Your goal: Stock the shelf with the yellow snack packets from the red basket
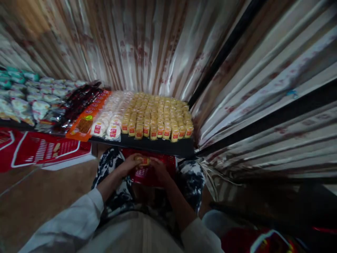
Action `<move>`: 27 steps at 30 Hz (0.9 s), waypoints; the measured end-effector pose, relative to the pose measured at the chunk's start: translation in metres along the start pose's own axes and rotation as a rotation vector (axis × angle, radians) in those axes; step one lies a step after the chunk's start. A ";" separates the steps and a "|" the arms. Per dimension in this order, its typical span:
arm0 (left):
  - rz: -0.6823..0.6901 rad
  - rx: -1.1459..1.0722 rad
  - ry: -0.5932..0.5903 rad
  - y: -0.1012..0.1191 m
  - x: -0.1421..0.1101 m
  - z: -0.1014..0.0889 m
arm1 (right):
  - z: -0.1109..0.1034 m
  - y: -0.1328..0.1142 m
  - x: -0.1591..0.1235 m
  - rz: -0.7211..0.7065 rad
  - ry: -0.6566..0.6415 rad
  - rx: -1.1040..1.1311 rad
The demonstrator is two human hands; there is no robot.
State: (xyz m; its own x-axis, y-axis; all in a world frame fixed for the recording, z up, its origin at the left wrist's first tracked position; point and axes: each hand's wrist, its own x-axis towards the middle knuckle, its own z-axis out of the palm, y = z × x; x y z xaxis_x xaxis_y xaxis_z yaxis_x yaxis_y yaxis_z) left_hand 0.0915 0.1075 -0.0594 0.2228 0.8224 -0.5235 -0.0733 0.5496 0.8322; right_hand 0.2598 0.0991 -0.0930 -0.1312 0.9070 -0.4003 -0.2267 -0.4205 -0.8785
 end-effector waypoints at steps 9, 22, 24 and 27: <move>0.170 -0.032 0.269 0.027 -0.018 0.017 | 0.013 -0.006 -0.010 -0.035 0.066 0.033; 0.347 0.006 0.176 0.045 -0.019 0.015 | 0.028 -0.036 -0.015 -0.181 -0.013 -0.243; 0.366 0.075 0.161 0.046 -0.018 0.013 | 0.029 -0.040 -0.014 -0.229 -0.006 -0.369; 0.400 0.164 0.156 0.047 -0.014 0.010 | 0.032 -0.051 -0.016 -0.351 0.075 -0.600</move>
State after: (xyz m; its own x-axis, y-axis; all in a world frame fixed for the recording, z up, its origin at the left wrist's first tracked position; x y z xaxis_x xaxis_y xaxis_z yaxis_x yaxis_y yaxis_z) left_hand 0.0944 0.1206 -0.0117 0.0586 0.9844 -0.1660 0.0336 0.1642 0.9859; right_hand 0.2428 0.1054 -0.0333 -0.0759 0.9951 -0.0641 0.3312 -0.0355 -0.9429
